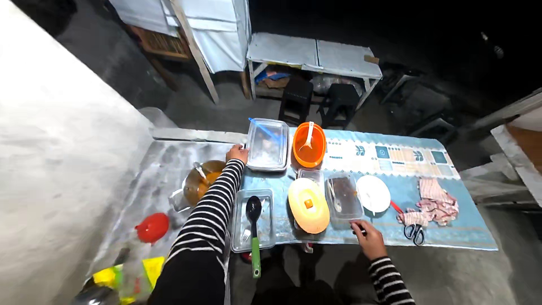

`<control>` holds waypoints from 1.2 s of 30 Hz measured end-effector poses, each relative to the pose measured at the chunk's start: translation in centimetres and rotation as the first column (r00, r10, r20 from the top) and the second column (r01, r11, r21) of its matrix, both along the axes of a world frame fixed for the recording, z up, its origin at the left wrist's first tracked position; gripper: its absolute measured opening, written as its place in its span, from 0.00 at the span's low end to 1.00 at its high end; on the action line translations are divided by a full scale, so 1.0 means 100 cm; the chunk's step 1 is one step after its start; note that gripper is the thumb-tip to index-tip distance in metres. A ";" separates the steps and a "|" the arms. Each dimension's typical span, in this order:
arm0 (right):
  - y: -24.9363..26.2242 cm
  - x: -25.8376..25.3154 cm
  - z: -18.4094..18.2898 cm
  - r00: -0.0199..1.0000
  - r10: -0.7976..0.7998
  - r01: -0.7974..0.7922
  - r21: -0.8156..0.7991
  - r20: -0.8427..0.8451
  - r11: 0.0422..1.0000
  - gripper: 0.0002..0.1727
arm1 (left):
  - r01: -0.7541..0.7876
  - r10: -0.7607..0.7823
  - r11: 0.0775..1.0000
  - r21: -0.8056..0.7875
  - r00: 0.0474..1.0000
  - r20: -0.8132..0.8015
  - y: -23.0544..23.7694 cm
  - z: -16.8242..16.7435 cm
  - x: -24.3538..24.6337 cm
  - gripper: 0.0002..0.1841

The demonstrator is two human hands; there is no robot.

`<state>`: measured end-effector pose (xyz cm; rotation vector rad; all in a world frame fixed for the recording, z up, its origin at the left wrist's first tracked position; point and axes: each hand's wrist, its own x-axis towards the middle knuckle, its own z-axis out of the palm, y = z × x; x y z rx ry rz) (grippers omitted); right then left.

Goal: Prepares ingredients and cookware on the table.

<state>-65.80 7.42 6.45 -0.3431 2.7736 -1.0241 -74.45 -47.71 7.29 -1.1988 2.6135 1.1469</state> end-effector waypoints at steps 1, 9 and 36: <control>-0.007 -0.007 0.002 1.000 0.001 -0.001 -0.003 -0.013 1.000 0.15 | 0.021 -0.021 1.000 0.001 0.999 0.037 -0.003 -0.006 -0.007 0.26; -0.069 -0.058 0.015 0.997 0.067 -0.068 0.037 0.023 0.997 0.15 | -0.021 0.016 0.995 0.093 0.998 0.057 -0.028 -0.015 -0.015 0.20; -0.486 -0.298 0.026 0.892 0.422 -0.436 0.554 0.161 0.709 0.20 | -0.207 0.971 0.140 0.968 0.221 -0.093 0.100 0.009 0.376 0.09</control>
